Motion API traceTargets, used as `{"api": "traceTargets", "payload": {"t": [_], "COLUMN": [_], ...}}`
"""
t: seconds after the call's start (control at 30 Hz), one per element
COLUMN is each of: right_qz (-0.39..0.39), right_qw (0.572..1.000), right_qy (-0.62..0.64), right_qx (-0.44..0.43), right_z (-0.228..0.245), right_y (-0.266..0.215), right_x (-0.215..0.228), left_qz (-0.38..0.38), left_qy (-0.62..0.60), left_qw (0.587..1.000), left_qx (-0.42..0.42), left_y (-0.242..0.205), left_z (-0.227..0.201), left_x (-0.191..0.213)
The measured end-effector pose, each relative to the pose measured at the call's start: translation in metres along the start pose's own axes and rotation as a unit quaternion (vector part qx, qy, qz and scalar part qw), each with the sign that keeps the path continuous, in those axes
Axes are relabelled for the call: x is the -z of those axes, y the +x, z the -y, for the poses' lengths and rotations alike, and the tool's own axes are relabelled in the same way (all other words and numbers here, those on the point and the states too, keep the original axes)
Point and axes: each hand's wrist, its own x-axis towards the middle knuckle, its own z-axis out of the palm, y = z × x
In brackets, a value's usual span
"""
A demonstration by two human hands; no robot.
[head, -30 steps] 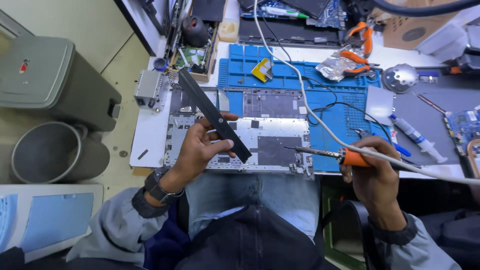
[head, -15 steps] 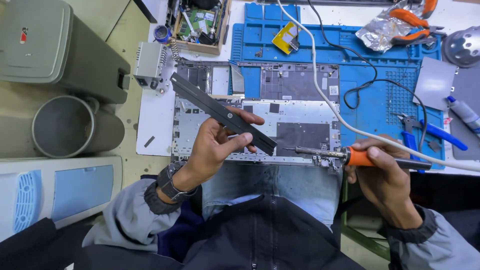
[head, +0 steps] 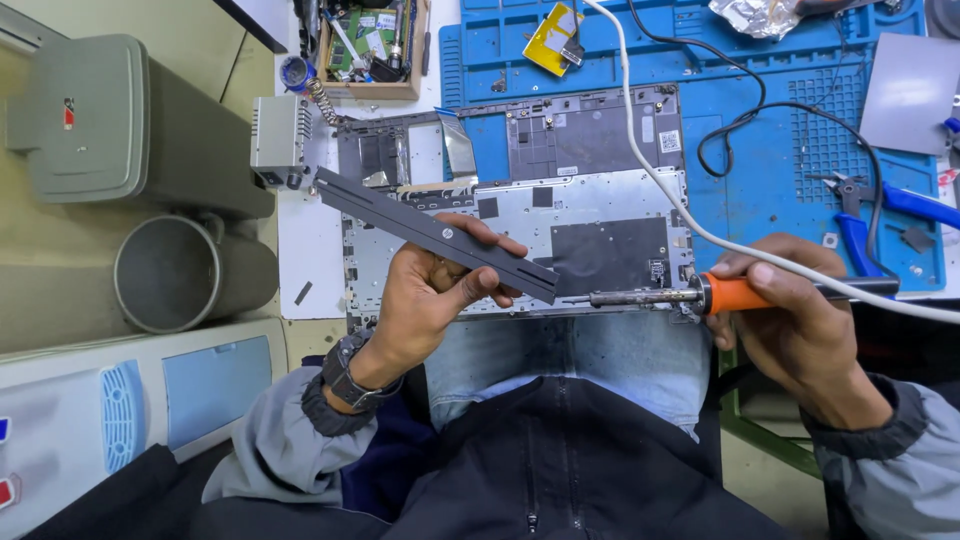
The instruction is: The person uses a soldering iron to work on the internal components of a disassembled laptop resting on their lap. They then pick up a black plastic laptop part and use pliers to manipulate it.
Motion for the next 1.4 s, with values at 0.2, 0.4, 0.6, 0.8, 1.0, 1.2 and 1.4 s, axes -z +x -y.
{"api": "traceTargets", "payload": {"t": [0.2, 0.4, 0.6, 0.8, 1.0, 1.2, 1.4], "right_qz": [0.004, -0.003, 0.013, 0.013, 0.01, 0.011, 0.015], "right_qw": [1.0, 0.999, 1.0, 0.999, 1.0, 1.0, 1.0], "right_qy": [0.018, 0.04, 0.019, 0.025, 0.008, 0.011, -0.001], "right_qx": [-0.015, -0.021, -0.014, -0.019, -0.016, -0.012, -0.014], "right_z": [-0.0015, -0.0017, -0.0012, -0.0009, -0.0021, -0.0014, -0.001], "right_y": [-0.0008, -0.0003, 0.0004, 0.0003, -0.0003, -0.0002, -0.0007], "right_x": [-0.0013, -0.0032, -0.0039, -0.0038, -0.0021, -0.0026, -0.003], "left_qz": [-0.005, -0.002, 0.002, 0.003, 0.002, 0.006, 0.005], "left_qy": [-0.02, -0.011, 0.003, -0.007, -0.012, -0.008, -0.011], "left_qw": [1.0, 1.0, 1.0, 1.0, 1.0, 1.0, 1.0], "left_qx": [0.005, 0.002, 0.006, 0.008, 0.012, 0.004, 0.006], "left_y": [-0.0005, 0.0003, 0.0007, 0.0004, 0.0, -0.0008, -0.0006], "left_z": [0.0034, 0.0029, 0.0012, 0.0027, 0.0041, 0.0048, 0.003], "left_x": [0.0011, 0.0017, 0.0008, 0.0013, 0.0004, 0.0006, -0.0007]}}
